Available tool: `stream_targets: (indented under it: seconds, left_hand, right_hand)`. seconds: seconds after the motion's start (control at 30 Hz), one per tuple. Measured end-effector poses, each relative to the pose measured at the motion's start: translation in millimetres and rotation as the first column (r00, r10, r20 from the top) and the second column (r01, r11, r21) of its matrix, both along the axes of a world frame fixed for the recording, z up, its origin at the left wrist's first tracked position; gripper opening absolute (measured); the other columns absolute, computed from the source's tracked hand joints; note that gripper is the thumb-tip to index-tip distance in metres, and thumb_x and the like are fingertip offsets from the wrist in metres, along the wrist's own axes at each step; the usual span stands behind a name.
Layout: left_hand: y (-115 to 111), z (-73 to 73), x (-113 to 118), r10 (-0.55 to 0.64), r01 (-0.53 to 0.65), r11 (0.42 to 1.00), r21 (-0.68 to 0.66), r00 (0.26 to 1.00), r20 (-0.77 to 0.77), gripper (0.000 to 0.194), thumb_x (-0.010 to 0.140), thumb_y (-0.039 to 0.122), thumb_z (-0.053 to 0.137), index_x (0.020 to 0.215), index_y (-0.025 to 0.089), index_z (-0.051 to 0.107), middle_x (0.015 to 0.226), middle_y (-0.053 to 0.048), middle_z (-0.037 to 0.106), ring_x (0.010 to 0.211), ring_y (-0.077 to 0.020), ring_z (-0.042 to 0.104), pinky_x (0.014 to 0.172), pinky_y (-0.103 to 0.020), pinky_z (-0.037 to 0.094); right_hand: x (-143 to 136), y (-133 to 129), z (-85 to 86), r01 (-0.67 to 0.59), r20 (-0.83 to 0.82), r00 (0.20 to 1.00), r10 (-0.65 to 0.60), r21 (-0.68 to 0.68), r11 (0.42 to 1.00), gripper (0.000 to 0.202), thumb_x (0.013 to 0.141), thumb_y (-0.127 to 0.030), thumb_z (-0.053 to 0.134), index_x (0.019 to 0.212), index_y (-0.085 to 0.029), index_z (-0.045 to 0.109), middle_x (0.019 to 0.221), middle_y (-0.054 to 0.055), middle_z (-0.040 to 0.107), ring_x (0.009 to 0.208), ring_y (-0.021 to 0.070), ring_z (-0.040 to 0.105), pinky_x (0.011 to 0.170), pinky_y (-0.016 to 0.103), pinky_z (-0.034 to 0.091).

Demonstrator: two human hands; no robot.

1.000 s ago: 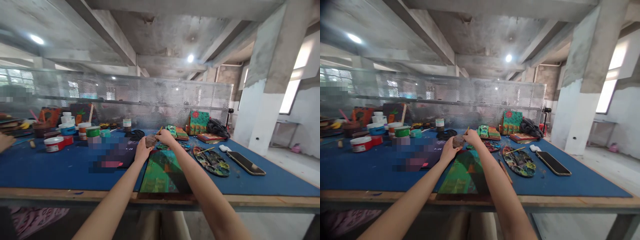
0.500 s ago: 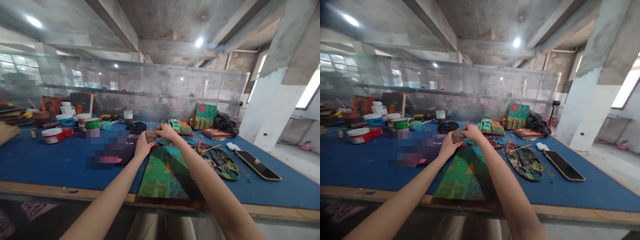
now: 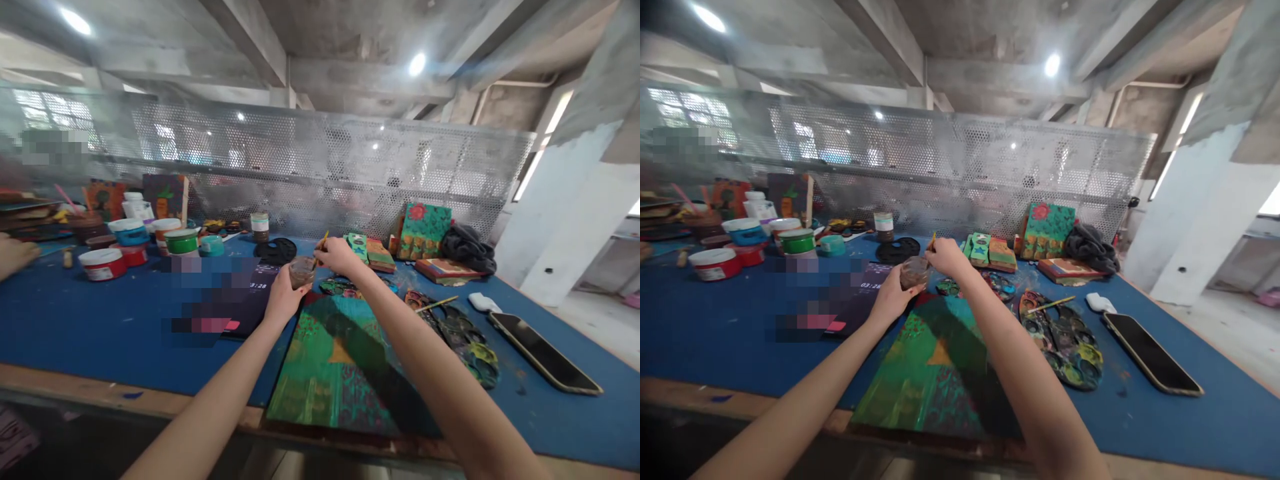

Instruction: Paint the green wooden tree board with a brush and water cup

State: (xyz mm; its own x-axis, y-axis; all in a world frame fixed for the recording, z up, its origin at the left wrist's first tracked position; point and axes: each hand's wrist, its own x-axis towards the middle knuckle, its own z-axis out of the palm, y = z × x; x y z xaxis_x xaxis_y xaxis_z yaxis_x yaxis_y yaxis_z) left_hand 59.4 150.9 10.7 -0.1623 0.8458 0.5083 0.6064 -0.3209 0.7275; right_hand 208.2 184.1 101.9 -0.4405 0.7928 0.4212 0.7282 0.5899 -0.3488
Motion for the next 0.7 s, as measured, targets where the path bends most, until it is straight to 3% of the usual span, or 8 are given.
stream_targets:
  seconds: [0.17, 0.43, 0.7]
  left_hand:
    - [-1.7, 1.3, 5.2, 0.014, -0.014, 1.0, -0.026, 1.0, -0.012, 0.051, 0.069, 0.016, 0.073, 0.115, 0.013, 0.051, 0.119, -0.014, 0.063, 0.112, -0.0266, 0.059, 0.098, -0.039, 0.046]
    - [-2.2, -3.4, 9.3, 0.011, -0.011, 1.0, -0.017, 1.0, -0.014, 0.052, 0.069, 0.017, 0.073, 0.115, 0.013, 0.049, 0.119, -0.013, 0.062, 0.113, -0.026, 0.058, 0.098, -0.038, 0.045]
    - [-8.5, 4.8, 14.2, 0.048, -0.05, 0.993, -0.103, 0.999, -0.017, 0.054, 0.072, 0.018, 0.072, 0.119, 0.011, 0.048, 0.123, -0.014, 0.061, 0.116, -0.0273, 0.057, 0.1, -0.038, 0.044]
  right_hand:
    - [7.9, -7.8, -5.5, -0.037, -0.059, 0.998, 0.035, -0.034, 0.999, 0.021, 0.085, -0.018, 0.053, 0.082, -0.013, 0.074, 0.076, 0.004, 0.072, 0.07, 0.0135, 0.064, 0.068, 0.02, 0.044]
    - [20.4, -9.3, -26.1, -0.148, -0.316, 0.941, 0.122, -0.059, 0.987, 0.017, 0.084, -0.019, 0.053, 0.076, -0.013, 0.067, 0.06, 0.001, 0.066, 0.059, 0.0118, 0.06, 0.064, 0.021, 0.044]
    - [18.8, -17.4, -30.3, -0.111, -0.253, 0.959, 0.13, 0.091, 0.99, 0.016, 0.08, -0.016, 0.054, 0.08, -0.013, 0.069, 0.073, 0.001, 0.066, 0.071, 0.0141, 0.059, 0.069, 0.023, 0.04]
